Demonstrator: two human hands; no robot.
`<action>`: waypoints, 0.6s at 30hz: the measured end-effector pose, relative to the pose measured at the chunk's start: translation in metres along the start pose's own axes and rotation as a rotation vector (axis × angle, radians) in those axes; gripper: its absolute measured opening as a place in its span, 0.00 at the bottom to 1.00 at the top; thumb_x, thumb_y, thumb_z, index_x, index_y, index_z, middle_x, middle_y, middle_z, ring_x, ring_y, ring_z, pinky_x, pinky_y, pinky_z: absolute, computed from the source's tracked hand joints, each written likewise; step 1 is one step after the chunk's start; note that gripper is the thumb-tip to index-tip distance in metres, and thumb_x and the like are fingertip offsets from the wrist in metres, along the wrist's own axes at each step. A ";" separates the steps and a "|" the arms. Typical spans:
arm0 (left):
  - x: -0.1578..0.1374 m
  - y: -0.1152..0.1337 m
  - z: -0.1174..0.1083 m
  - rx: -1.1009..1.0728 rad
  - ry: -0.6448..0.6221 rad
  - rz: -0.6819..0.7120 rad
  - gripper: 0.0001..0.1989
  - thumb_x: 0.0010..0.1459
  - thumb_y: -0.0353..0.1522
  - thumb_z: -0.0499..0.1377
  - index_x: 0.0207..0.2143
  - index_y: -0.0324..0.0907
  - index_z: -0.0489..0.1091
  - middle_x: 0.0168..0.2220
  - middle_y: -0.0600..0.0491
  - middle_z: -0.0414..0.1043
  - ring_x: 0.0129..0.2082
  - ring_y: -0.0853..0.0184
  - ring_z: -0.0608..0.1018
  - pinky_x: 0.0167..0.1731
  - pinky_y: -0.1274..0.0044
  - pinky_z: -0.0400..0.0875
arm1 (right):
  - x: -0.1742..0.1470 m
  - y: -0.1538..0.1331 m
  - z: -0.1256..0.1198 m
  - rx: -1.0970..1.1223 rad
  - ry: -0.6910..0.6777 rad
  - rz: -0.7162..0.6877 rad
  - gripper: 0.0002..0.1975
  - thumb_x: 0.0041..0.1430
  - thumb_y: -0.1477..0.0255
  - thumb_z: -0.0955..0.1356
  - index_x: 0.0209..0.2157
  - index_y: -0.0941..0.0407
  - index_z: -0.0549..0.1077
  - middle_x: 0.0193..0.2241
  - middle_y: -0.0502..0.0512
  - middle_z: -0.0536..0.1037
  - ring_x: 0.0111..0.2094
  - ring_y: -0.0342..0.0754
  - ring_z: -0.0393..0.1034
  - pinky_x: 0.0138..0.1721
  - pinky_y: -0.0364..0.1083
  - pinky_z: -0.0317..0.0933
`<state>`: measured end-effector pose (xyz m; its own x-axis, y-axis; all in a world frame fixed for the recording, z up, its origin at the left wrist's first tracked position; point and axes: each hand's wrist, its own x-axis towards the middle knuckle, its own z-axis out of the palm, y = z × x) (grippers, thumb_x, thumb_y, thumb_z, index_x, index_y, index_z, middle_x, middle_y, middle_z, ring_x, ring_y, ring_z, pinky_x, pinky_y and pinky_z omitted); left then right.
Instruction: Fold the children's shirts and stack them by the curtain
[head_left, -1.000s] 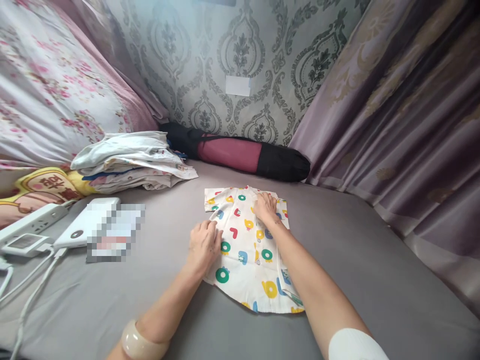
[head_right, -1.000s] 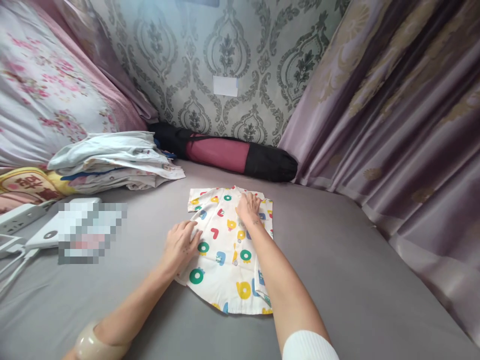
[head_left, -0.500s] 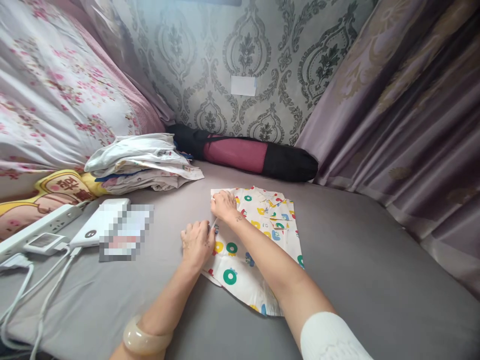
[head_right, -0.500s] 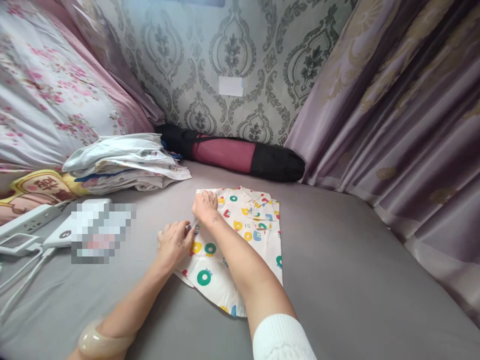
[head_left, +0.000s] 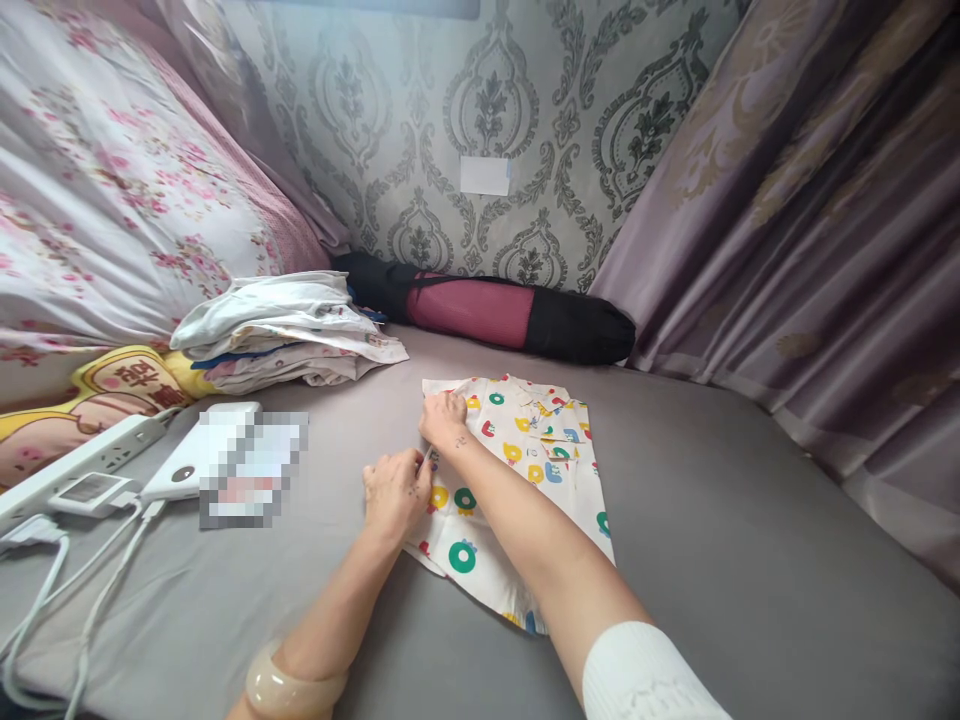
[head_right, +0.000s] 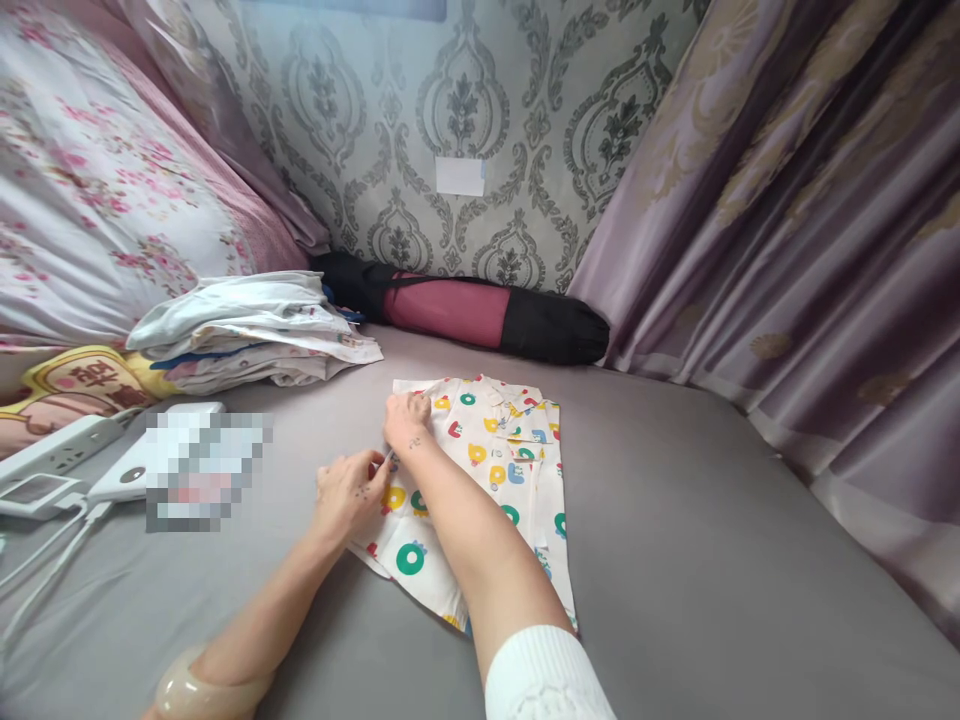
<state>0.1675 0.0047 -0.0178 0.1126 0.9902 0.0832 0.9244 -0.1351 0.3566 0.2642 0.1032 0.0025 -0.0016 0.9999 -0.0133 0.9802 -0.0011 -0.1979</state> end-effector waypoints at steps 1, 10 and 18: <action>0.000 0.000 -0.001 -0.014 -0.013 -0.003 0.16 0.64 0.39 0.48 0.37 0.43 0.74 0.37 0.46 0.79 0.42 0.54 0.76 0.42 0.66 0.60 | 0.001 0.002 0.000 0.019 0.003 0.016 0.17 0.58 0.77 0.62 0.47 0.58 0.76 0.47 0.66 0.76 0.50 0.55 0.70 0.52 0.52 0.58; 0.008 -0.005 -0.010 -0.252 -0.092 -0.074 0.15 0.58 0.40 0.52 0.32 0.44 0.76 0.31 0.51 0.79 0.35 0.62 0.78 0.37 0.74 0.63 | 0.005 0.052 -0.015 0.394 0.106 0.138 0.13 0.57 0.71 0.63 0.30 0.53 0.80 0.31 0.54 0.82 0.37 0.48 0.76 0.36 0.41 0.63; 0.004 0.001 -0.016 -0.864 -0.189 -0.130 0.23 0.50 0.50 0.58 0.29 0.38 0.75 0.26 0.50 0.76 0.26 0.64 0.75 0.24 0.78 0.64 | -0.006 0.096 -0.029 0.594 0.234 0.151 0.14 0.57 0.70 0.64 0.40 0.55 0.80 0.34 0.51 0.82 0.36 0.45 0.75 0.37 0.39 0.64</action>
<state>0.1628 0.0080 -0.0028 0.1550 0.9787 -0.1343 0.3459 0.0736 0.9354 0.3638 0.0977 0.0125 0.2362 0.9647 0.1167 0.6900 -0.0820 -0.7192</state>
